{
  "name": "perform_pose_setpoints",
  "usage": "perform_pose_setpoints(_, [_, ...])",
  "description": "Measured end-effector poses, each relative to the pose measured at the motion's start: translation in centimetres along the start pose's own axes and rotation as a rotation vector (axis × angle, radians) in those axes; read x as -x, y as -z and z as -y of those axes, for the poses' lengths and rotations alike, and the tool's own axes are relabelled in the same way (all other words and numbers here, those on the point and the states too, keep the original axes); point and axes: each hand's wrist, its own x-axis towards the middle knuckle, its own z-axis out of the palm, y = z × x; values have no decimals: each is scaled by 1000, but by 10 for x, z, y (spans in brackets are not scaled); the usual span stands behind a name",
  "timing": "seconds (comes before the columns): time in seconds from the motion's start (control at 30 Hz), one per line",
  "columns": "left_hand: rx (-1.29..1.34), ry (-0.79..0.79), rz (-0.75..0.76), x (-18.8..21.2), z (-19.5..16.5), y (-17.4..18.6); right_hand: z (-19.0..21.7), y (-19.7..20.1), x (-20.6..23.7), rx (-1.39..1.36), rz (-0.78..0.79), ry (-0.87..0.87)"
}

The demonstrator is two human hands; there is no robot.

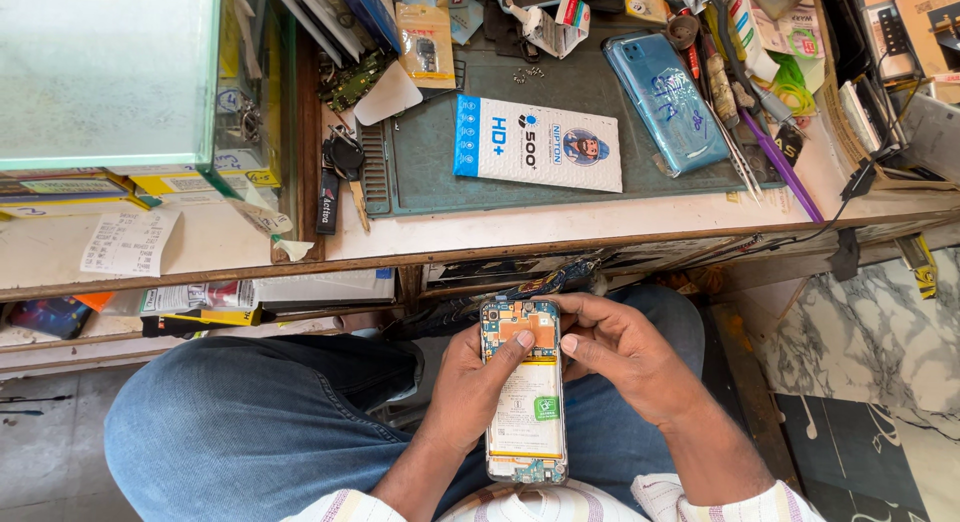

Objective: The person applies adhesive to the edges of a disassembled smartphone, then installs a new screen assembly and a battery into the chassis. The person works at a cluttered workbench with various tools and parts visible.

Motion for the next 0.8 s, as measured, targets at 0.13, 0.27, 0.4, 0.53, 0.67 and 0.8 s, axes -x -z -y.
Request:
perform_pose_setpoints(0.13, [34,25,5,-1,2,1,-2,0,-1,10,-25,-11])
perform_pose_setpoints(0.27, [147,55,16,-2,4,1,-1,-2,-1,7,-42,-22])
perform_pose_setpoints(0.4, [134,40,0,-2,2,1,3,-4,1,-16,2,-16])
perform_pose_setpoints(0.53, [-77,-76,-39,3,-6,-2,1,-10,1,4,22,-19])
perform_pose_setpoints(0.67, [-273,-228,-89,12,-18,-8,-7,-12,1,49,-26,-28])
perform_pose_setpoints(0.8, [-409,-288,-124,19,-28,-13,-14,-12,1,-8,-51,18])
